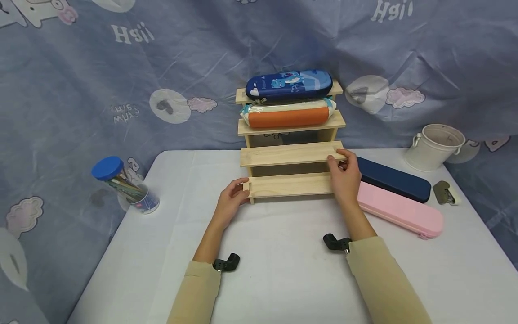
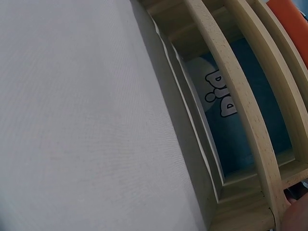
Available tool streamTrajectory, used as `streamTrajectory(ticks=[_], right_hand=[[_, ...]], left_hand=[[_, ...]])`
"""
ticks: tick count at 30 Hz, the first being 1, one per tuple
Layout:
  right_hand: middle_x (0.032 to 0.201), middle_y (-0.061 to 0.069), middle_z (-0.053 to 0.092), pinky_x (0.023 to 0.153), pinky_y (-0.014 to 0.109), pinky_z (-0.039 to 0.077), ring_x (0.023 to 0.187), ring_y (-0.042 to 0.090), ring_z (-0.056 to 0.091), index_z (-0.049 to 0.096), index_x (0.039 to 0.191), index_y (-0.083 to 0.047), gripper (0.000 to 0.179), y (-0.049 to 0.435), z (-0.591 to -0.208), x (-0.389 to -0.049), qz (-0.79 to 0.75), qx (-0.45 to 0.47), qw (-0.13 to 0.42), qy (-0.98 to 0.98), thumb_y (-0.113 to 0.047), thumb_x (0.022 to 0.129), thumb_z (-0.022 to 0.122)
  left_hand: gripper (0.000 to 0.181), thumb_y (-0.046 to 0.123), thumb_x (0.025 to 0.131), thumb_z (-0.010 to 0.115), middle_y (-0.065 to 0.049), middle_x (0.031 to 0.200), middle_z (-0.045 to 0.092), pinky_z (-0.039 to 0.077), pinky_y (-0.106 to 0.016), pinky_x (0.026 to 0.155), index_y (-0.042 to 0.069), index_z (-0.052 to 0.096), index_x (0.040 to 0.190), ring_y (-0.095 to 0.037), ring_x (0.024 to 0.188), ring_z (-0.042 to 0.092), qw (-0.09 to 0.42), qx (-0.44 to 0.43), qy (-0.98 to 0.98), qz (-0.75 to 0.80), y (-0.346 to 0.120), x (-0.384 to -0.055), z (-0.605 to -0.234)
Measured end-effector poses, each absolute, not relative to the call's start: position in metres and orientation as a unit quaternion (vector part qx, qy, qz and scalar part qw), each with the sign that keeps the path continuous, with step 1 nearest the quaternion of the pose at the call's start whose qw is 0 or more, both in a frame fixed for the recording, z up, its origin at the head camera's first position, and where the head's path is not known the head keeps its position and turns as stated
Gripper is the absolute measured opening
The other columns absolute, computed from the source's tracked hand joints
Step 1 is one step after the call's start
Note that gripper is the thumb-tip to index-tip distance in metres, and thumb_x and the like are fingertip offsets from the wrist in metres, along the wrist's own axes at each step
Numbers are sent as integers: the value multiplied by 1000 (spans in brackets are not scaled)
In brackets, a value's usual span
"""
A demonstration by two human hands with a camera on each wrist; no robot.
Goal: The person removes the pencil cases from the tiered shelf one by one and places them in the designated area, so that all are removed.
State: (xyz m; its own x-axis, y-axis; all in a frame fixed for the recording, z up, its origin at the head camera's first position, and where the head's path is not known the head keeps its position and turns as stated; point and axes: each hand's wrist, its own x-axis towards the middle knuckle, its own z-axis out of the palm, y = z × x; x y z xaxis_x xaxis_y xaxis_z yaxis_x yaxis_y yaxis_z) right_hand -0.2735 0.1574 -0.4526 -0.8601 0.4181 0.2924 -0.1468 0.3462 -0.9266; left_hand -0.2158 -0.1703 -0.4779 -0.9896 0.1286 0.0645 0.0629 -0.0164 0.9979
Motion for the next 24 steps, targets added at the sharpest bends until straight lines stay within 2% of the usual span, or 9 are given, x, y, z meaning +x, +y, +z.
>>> streamTrajectory(ticks=[13, 20, 24], right_hand=[[108, -3, 61, 79, 22, 46, 96, 10, 57, 59, 124, -25, 43, 161, -453, -272, 568, -96, 247, -779, -48, 88, 63], [110, -4, 61, 80, 22, 46, 96, 10, 57, 59, 123, -24, 42, 161, -454, -273, 571, -89, 248, -777, -47, 88, 64], [109, -3, 62, 80, 22, 46, 96, 10, 58, 59, 123, -23, 42, 160, -453, -272, 572, -86, 248, -777, -46, 88, 65]], left_hand=[[41, 6, 93, 60, -19, 128, 53, 55, -41, 85, 3, 53, 133, -26, 107, 61, 28, 56, 703, 708, -167, -218, -474], [39, 15, 92, 63, -9, 131, 55, 57, -38, 79, 11, 57, 130, -23, 107, 61, -24, 23, 725, 688, -173, -232, -486], [47, 13, 93, 61, -16, 134, 52, 52, -49, 88, 7, 47, 137, -29, 113, 57, -38, 24, 724, 688, -177, -231, -465]])
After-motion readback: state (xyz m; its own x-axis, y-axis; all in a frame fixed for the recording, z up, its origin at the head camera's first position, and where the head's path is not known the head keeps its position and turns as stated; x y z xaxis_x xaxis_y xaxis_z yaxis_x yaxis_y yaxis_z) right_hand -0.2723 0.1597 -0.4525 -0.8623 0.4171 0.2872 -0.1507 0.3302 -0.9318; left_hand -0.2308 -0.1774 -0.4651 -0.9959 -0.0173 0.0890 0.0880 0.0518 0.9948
